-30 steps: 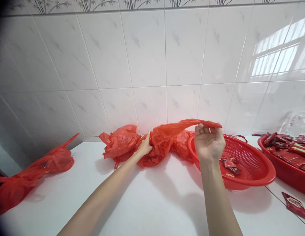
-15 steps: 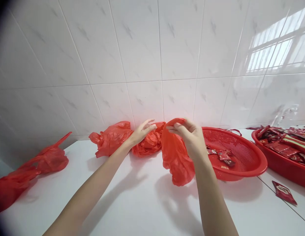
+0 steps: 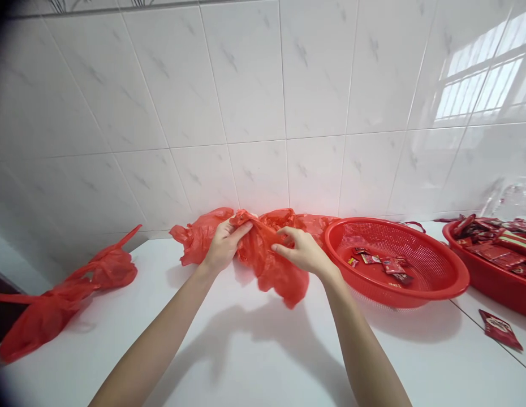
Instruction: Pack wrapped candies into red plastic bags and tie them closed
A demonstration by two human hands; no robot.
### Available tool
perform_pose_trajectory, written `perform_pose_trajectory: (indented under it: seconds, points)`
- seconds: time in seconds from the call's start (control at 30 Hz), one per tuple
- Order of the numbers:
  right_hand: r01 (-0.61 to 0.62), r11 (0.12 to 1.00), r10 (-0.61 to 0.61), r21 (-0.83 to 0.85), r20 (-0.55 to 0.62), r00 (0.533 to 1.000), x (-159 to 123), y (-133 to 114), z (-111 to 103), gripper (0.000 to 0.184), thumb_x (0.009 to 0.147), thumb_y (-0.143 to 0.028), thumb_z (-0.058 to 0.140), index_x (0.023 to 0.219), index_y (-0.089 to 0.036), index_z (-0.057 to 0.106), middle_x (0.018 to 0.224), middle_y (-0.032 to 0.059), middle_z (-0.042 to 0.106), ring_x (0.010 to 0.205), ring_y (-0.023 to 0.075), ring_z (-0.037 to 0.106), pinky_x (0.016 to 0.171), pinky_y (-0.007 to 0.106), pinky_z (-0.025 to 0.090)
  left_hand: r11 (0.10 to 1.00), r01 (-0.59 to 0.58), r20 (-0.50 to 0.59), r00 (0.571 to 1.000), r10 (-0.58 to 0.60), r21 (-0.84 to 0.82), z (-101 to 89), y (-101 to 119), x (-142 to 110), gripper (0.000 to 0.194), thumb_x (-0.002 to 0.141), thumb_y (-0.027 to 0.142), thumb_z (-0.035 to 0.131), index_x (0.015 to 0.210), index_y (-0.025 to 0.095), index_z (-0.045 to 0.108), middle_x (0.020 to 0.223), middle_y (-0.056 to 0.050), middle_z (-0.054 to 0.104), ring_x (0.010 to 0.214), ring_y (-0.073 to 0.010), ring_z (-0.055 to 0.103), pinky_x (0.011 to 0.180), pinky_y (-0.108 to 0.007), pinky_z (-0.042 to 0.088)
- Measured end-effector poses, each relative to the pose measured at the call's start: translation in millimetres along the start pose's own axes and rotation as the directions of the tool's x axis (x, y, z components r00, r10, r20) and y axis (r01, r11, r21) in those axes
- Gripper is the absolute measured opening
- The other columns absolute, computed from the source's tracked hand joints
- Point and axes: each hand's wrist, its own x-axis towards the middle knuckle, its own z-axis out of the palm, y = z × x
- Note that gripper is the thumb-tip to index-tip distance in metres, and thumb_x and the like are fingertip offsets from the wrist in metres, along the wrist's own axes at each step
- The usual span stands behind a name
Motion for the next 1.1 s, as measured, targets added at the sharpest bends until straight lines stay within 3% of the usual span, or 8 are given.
perform_pose_trajectory:
  seconds: [0.1, 0.27, 0.4, 0.53, 0.67, 0.8, 0.97, 1.1]
  points:
    - [-0.026, 0.997, 0.039, -0.071, 0.189, 0.981, 4, 4, 9, 0.029, 0.082, -0.040, 0.068, 0.099, -0.018, 0.072, 0.077, 0.0017, 0.064, 0.069, 0.0172, 0.058, 0.063, 0.028, 0.044, 0.998, -0.047, -0.163, 0.985, 0.051, 0.030, -12.0, -3, -6, 0.030, 0.079, 0.046, 0.075, 0.091, 0.018, 0.070, 0.085, -0.002, 0.070, 0.083, -0.0174, 0.066, 0.076, -0.027, 0.052]
    - [0.027, 0.991, 0.003, -0.129, 0.226, 0.974, 8, 4, 22, 0.013, 0.078, -0.021, 0.059, 0.066, -0.018, 0.058, 0.061, -0.0040, 0.048, 0.060, 0.0117, 0.043, 0.057, 0.025, 0.030, 0.979, -0.053, -0.282, 0.953, 0.108, 0.196, -29.4, 1, -14, 0.028, 0.083, 0.048, 0.069, 0.083, 0.020, 0.065, 0.076, 0.000, 0.062, 0.070, -0.0143, 0.057, 0.066, -0.025, 0.046]
    - [-0.136, 0.946, 0.156, -0.294, 0.044, 0.987, 7, 7, 10, 0.015, 0.074, -0.013, 0.056, 0.064, -0.020, 0.048, 0.064, -0.0021, 0.053, 0.062, 0.0138, 0.049, 0.056, 0.026, 0.030, 0.913, -0.073, -0.355, 0.907, 0.228, 0.401, -52.0, 8, -16, 0.027, 0.084, 0.045, 0.067, 0.076, 0.019, 0.062, 0.070, 0.001, 0.055, 0.066, -0.0138, 0.050, 0.061, -0.024, 0.040]
    - [-0.219, 0.936, 0.179, -0.277, -0.160, 0.971, 3, 15, -13, 0.020, 0.070, -0.013, 0.052, 0.065, -0.022, 0.036, 0.063, -0.0034, 0.049, 0.059, 0.0141, 0.046, 0.055, 0.027, 0.030, 0.935, -0.035, -0.444, 0.874, 0.200, 0.352, -74.4, 5, -17, 0.022, 0.082, 0.039, 0.064, 0.071, 0.020, 0.059, 0.069, 0.002, 0.055, 0.065, -0.0137, 0.050, 0.059, -0.023, 0.039]
    - [-0.059, 0.990, 0.041, -0.131, -0.131, 0.991, -1, 16, -22, 0.016, 0.068, -0.020, 0.049, 0.067, -0.023, 0.033, 0.065, -0.0039, 0.046, 0.060, 0.0142, 0.044, 0.055, 0.026, 0.033, 0.943, 0.003, -0.325, 0.939, 0.111, 0.333, -79.2, 1, -17, 0.010, 0.075, 0.027, 0.065, 0.083, 0.021, 0.065, 0.084, 0.000, 0.067, 0.081, -0.0184, 0.062, 0.072, -0.027, 0.048]
    - [-0.043, 0.995, 0.036, -0.094, -0.073, 0.997, -4, 9, -18, 0.014, 0.065, -0.020, 0.046, 0.069, -0.024, 0.033, 0.066, -0.0029, 0.048, 0.060, 0.0149, 0.045, 0.053, 0.026, 0.032, 0.915, -0.019, -0.207, 0.972, 0.111, 0.402, -69.8, 11, -22, 0.045, 0.075, 0.030, 0.070, 0.118, 0.023, 0.063, 0.118, -0.008, 0.069, 0.110, -0.0258, 0.065, 0.098, -0.039, 0.049]
    - [-0.034, 0.981, 0.032, -0.193, -0.014, 0.999, -5, 4, -11, 0.015, 0.062, -0.013, 0.040, 0.071, -0.024, 0.035, 0.065, -0.0020, 0.048, 0.059, 0.0163, 0.047, 0.053, 0.027, 0.032, 0.695, -0.165, 0.087, 0.985, 0.147, 0.700, -53.6, 30, -36, 0.053, 0.080, 0.038, 0.075, 0.131, 0.030, 0.062, 0.140, -0.006, 0.058, 0.133, -0.0286, 0.052, 0.115, -0.045, 0.040]
    - [0.006, 0.974, 0.009, -0.228, 0.063, 0.998, -8, -2, -6, 0.020, 0.068, -0.008, 0.036, 0.071, -0.024, 0.048, 0.080, 0.0058, 0.067, 0.106, 0.0283, 0.065, 0.069, 0.031, 0.046, 0.608, -0.269, 0.269, 0.958, 0.094, 0.747, -40.9, 35, -46, 0.040, 0.088, 0.031, 0.067, 0.128, 0.033, 0.066, 0.149, -0.005, 0.049, 0.135, -0.0282, 0.051, 0.109, -0.042, 0.048]
